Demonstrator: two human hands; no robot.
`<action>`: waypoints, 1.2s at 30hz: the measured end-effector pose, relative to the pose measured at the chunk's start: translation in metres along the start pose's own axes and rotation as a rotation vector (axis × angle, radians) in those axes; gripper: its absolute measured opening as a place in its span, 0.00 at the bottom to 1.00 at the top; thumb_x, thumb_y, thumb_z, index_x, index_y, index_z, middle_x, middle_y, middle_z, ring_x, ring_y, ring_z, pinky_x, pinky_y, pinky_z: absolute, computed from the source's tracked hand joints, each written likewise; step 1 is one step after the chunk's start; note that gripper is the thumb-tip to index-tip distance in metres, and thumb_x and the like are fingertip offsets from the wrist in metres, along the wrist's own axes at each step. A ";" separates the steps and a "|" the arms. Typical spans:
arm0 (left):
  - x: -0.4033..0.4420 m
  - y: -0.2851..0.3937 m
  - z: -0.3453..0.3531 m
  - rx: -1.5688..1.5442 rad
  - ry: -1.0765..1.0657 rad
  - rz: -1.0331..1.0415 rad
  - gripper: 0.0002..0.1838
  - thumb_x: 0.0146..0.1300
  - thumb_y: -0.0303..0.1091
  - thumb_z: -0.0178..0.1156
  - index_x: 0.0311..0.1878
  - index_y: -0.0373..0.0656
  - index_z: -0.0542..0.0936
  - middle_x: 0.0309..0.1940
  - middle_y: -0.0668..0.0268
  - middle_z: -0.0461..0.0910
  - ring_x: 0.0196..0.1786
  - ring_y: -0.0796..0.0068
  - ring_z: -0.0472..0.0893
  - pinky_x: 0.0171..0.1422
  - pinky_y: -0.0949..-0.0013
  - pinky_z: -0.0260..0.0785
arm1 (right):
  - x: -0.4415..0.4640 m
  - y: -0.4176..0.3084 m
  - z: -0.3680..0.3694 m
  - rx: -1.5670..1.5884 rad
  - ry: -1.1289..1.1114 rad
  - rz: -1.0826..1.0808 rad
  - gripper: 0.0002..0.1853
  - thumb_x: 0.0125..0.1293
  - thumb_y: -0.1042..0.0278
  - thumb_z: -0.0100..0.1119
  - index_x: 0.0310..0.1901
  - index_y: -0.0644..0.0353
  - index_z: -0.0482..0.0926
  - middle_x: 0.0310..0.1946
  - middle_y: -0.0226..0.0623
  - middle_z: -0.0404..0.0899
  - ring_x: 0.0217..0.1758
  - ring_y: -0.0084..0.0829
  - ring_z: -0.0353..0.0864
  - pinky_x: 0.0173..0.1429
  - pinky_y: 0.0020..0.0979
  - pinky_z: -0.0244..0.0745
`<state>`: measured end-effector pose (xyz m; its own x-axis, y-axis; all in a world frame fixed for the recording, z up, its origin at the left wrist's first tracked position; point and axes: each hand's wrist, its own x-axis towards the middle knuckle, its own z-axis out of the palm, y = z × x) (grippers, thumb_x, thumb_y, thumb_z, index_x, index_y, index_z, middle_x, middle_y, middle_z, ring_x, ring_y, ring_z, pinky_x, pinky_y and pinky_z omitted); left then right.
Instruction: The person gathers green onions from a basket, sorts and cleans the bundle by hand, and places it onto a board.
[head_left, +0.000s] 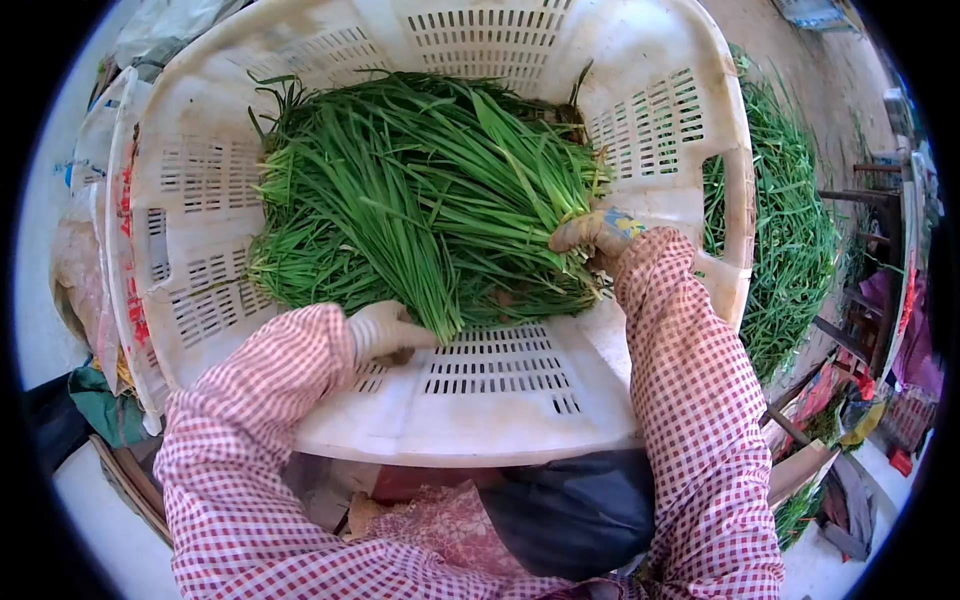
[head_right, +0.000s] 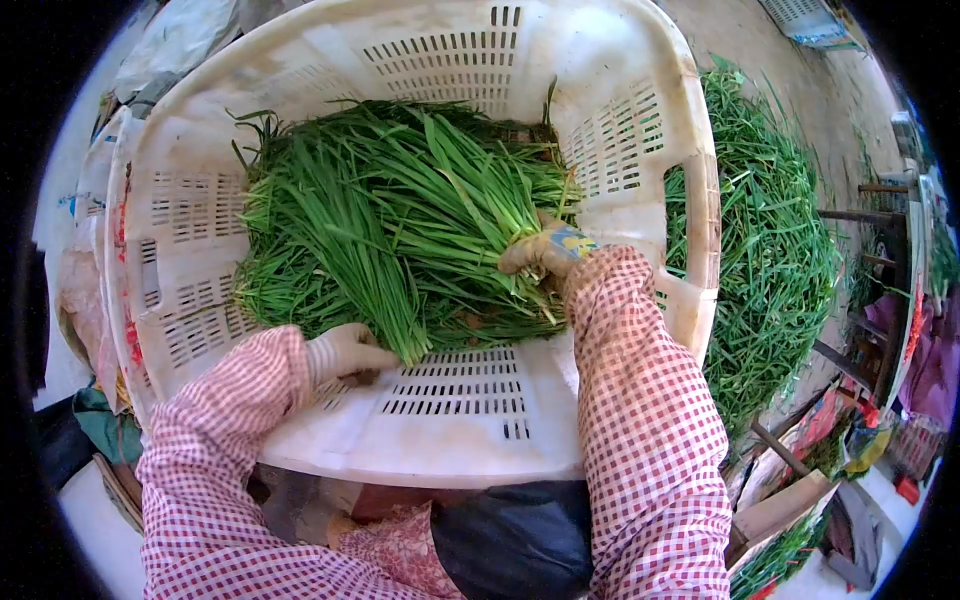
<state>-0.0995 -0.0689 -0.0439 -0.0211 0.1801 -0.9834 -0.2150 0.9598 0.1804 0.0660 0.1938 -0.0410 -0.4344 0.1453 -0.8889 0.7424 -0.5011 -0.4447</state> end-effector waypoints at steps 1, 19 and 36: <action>-0.012 0.007 0.000 0.225 -0.014 0.095 0.36 0.50 0.43 0.71 0.57 0.29 0.68 0.44 0.51 0.78 0.40 0.63 0.80 0.42 0.69 0.77 | -0.005 -0.006 0.001 0.008 -0.014 0.023 0.50 0.39 0.75 0.74 0.68 0.63 0.59 0.50 0.41 0.79 0.53 0.35 0.76 0.51 0.38 0.74; 0.045 0.038 0.055 -1.217 -0.613 0.303 0.24 0.53 0.39 0.64 0.52 0.39 0.77 0.45 0.53 0.82 0.48 0.53 0.81 0.57 0.48 0.74 | -0.056 -0.026 0.047 -0.851 -0.148 -0.084 0.44 0.59 0.40 0.58 0.69 0.62 0.58 0.61 0.54 0.69 0.63 0.48 0.71 0.63 0.39 0.71; 0.048 0.045 0.079 -1.329 -0.776 0.037 0.27 0.53 0.45 0.68 0.57 0.52 0.75 0.54 0.57 0.77 0.57 0.54 0.75 0.65 0.46 0.65 | 0.012 0.057 0.062 -0.526 0.013 -0.144 0.79 0.31 0.35 0.78 0.71 0.73 0.32 0.68 0.65 0.53 0.73 0.50 0.55 0.75 0.36 0.52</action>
<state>-0.0330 -0.0005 -0.0816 0.3610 0.6671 -0.6517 -0.9220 0.1500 -0.3571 0.0713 0.1136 -0.0698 -0.5464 0.1931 -0.8150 0.8324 0.0181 -0.5538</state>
